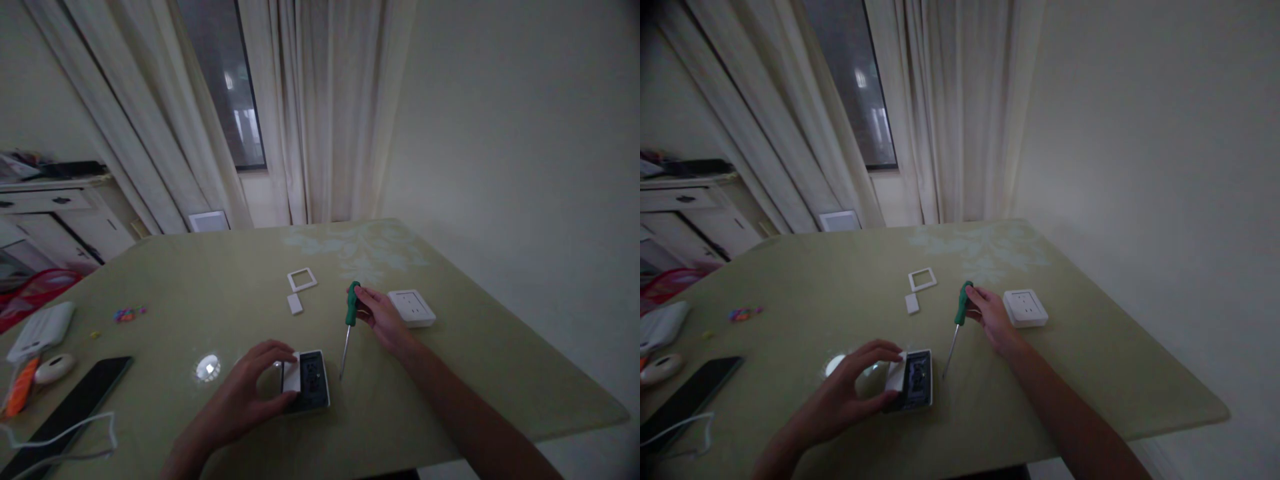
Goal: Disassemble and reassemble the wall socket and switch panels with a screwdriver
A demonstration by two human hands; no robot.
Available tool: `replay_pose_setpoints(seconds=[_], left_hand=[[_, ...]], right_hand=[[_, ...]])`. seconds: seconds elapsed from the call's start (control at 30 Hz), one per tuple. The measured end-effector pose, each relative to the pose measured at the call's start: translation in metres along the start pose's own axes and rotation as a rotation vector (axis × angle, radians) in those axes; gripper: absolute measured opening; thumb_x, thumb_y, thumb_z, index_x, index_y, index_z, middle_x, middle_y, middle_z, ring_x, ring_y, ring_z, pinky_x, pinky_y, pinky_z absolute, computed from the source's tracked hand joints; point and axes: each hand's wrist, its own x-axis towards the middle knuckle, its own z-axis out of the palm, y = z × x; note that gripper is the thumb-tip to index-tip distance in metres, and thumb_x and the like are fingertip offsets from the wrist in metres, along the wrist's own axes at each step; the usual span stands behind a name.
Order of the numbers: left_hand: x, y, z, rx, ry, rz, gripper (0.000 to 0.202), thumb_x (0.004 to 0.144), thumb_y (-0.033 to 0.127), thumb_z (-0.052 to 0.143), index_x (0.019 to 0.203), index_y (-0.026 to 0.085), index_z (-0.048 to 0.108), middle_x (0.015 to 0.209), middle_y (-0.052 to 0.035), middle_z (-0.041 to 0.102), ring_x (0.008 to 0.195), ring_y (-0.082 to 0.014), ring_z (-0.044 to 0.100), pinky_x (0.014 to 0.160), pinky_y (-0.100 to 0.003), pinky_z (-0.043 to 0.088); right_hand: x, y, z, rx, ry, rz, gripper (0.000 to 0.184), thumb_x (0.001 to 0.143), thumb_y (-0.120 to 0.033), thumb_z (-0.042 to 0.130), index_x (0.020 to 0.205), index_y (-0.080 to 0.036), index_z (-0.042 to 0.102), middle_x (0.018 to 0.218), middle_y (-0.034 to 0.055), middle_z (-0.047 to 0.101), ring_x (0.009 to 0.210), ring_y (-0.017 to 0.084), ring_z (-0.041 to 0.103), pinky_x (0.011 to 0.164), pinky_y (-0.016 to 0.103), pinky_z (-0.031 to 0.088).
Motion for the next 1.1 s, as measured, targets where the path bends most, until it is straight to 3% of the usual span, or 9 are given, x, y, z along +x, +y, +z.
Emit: replay_pose_setpoints(seconds=[0.13,0.73,0.9,1.1], left_hand=[[-0.007,-0.01,0.013,0.007,0.039,-0.023,0.033,0.091,0.038,0.08,0.124,0.036,0.074,0.139,-0.0078,0.069,0.128,-0.0337,0.066,0.11,-0.051,0.054],[-0.012,-0.018,0.017,0.136,0.039,0.034,0.03,0.095,0.039,0.077,0.125,0.041,0.075,0.144,-0.0055,0.069,0.129,-0.0342,0.068,0.107,-0.053,0.059],[-0.018,-0.019,0.026,0.267,0.076,0.109,0.033,0.099,0.039,0.072,0.132,0.04,0.072,0.149,-0.0039,0.069,0.132,-0.0332,0.068,0.109,-0.053,0.06],[-0.026,-0.019,0.032,0.492,0.159,0.311,0.041,0.102,0.029,0.067,0.143,0.029,0.065,0.15,-0.0073,0.069,0.132,-0.0314,0.07,0.105,-0.049,0.065]], right_hand=[[0.001,0.0,0.0,-0.002,0.001,-0.004,0.053,0.066,-0.061,0.096,0.09,-0.017,0.076,0.082,0.0043,0.077,0.073,0.02,0.073,0.065,0.028,0.057],[-0.003,-0.001,0.001,-0.003,-0.004,0.005,0.055,0.063,-0.062,0.097,0.089,-0.018,0.078,0.088,0.0053,0.078,0.075,0.018,0.07,0.068,0.028,0.058],[-0.002,0.0,-0.001,-0.007,-0.003,-0.004,0.055,0.063,-0.063,0.097,0.088,-0.018,0.078,0.088,0.0058,0.078,0.078,0.019,0.071,0.069,0.028,0.057],[0.0,0.002,-0.003,-0.012,-0.017,-0.007,0.053,0.064,-0.063,0.096,0.089,-0.02,0.078,0.088,0.0051,0.078,0.08,0.021,0.072,0.069,0.03,0.058]])
